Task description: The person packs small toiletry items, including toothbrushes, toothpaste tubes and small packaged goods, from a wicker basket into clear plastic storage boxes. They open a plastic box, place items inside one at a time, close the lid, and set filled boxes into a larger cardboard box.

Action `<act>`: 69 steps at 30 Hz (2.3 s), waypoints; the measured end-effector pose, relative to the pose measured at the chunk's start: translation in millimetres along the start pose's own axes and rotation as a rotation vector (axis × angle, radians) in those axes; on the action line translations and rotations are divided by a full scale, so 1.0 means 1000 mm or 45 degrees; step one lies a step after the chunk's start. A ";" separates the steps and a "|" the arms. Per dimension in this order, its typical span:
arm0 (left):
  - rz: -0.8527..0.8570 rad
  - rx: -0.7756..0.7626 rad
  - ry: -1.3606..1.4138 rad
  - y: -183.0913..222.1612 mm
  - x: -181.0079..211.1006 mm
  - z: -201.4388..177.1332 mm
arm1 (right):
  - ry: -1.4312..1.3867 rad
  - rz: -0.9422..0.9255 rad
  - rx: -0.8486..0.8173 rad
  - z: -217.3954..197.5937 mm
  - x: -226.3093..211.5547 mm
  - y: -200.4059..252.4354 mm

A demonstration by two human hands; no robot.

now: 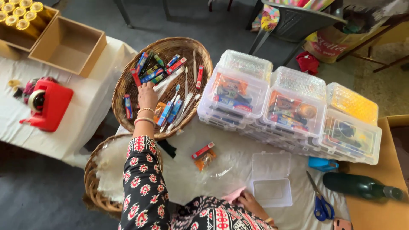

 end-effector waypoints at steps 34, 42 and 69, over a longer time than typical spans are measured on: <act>-0.345 -0.179 0.225 -0.032 -0.021 0.002 | -0.111 0.093 0.032 -0.021 -0.026 -0.006; -0.267 -0.437 1.215 0.026 0.062 -0.087 | -0.042 0.059 -0.002 -0.021 -0.021 -0.009; 0.192 -0.659 0.618 0.393 0.198 -0.044 | -1.065 0.552 0.750 -0.097 -0.063 0.027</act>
Point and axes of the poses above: each hand's wrist, its own y-axis away from the middle knuckle, its own z-axis out of the palm, x = y × z, the point moved 8 cm from there along -y, towards the middle knuckle, and after that the axes turned 9 degrees about -y, right-handed, at the moved point
